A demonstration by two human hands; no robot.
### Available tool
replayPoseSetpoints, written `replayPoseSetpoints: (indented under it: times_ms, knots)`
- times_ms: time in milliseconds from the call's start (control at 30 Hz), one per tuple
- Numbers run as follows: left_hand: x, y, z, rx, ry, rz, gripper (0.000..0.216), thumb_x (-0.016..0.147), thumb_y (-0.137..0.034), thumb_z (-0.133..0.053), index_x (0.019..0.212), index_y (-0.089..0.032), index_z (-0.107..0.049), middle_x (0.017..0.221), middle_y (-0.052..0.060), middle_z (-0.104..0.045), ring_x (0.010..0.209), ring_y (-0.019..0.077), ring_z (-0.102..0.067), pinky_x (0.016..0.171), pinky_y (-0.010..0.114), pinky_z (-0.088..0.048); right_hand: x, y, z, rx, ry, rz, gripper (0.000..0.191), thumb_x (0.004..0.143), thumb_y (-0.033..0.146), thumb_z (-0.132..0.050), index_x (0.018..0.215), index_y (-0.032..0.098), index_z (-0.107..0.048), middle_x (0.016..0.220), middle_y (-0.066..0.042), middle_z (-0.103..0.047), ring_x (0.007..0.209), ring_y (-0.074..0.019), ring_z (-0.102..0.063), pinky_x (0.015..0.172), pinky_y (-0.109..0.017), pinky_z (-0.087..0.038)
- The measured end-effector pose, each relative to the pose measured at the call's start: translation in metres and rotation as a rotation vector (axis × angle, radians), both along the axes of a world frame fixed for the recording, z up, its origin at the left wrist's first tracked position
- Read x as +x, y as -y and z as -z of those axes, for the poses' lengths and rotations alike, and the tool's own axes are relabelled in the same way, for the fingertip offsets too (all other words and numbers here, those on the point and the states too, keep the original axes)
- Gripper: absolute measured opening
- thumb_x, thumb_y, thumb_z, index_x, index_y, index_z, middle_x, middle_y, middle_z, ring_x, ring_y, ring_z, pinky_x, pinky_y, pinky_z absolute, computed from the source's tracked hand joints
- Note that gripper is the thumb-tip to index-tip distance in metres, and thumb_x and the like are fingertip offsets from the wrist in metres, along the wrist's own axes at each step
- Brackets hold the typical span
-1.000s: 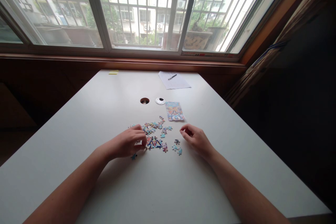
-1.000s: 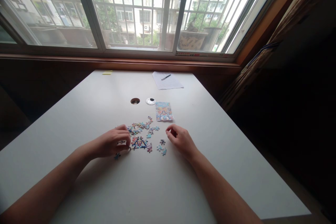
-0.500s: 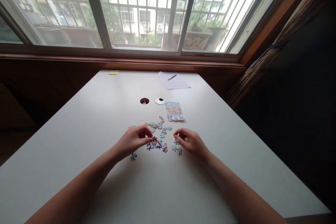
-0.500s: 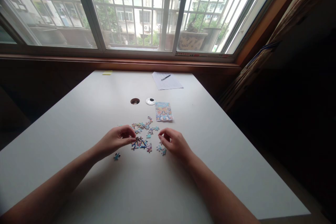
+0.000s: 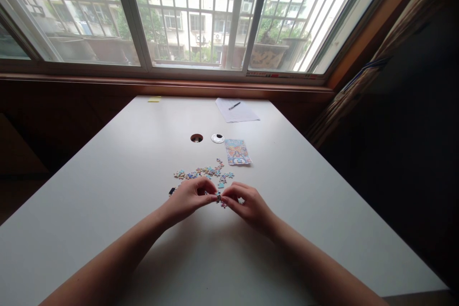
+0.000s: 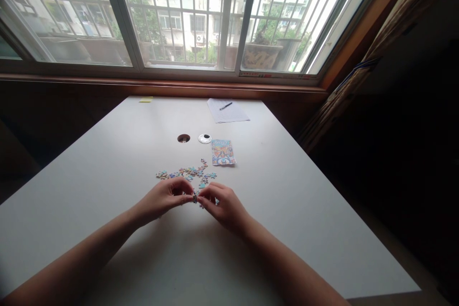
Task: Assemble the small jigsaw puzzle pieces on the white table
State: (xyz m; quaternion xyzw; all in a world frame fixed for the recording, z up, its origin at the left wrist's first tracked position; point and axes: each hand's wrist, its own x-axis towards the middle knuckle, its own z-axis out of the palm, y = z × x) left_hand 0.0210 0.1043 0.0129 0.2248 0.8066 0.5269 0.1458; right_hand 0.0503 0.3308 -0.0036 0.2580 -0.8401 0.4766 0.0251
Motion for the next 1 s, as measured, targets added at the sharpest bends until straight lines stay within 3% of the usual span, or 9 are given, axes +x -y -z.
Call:
replayPoseSetpoints:
  times_ms: [100,233,400,1000]
  knots:
    - [-0.001,0.000,0.002,0.038,-0.005,-0.011,0.016,0.088,-0.033,-0.068,0.094,-0.018,-0.070,0.084,0.002,-0.071,0.074,0.0145,-0.060,0.065,0.024,-0.045,-0.002,-0.003,0.000,-0.051,0.076,0.049,0.019,0.094,0.036,-0.063,0.088,0.020,-0.072,0.081,-0.003,-0.067,0.072,-0.0148,-0.057,0.067,-0.026,-0.043]
    - [-0.004,0.002,0.003,-0.045,-0.214,-0.056,0.010,0.091,-0.027,-0.065,0.090,-0.021,-0.073,0.083,0.001,-0.069,0.071,0.0128,-0.057,0.065,0.024,-0.042,-0.006,-0.011,0.005,-0.130,0.230,0.124,0.026,0.092,0.042,-0.065,0.084,0.018,-0.072,0.075,-0.002,-0.067,0.067,-0.0143,-0.055,0.062,-0.026,-0.042]
    - [-0.005,0.001,0.008,-0.082,-0.390,-0.001,0.007,0.090,-0.026,-0.069,0.088,-0.023,-0.075,0.078,-0.001,-0.066,0.075,0.0137,-0.057,0.071,0.025,-0.041,-0.007,-0.013,0.007,-0.188,0.316,0.136,0.029,0.090,0.046,-0.066,0.085,0.018,-0.074,0.073,-0.002,-0.067,0.069,-0.0150,-0.057,0.063,-0.026,-0.043]
    - [0.000,-0.003,0.004,-0.060,-0.347,0.001,0.014,0.092,-0.033,-0.068,0.087,-0.023,-0.076,0.075,0.001,-0.065,0.075,0.0153,-0.055,0.071,0.027,-0.040,-0.006,-0.010,0.003,-0.171,0.285,0.090,0.029,0.090,0.044,-0.067,0.083,0.018,-0.076,0.072,-0.003,-0.068,0.065,-0.0136,-0.057,0.058,-0.024,-0.042]
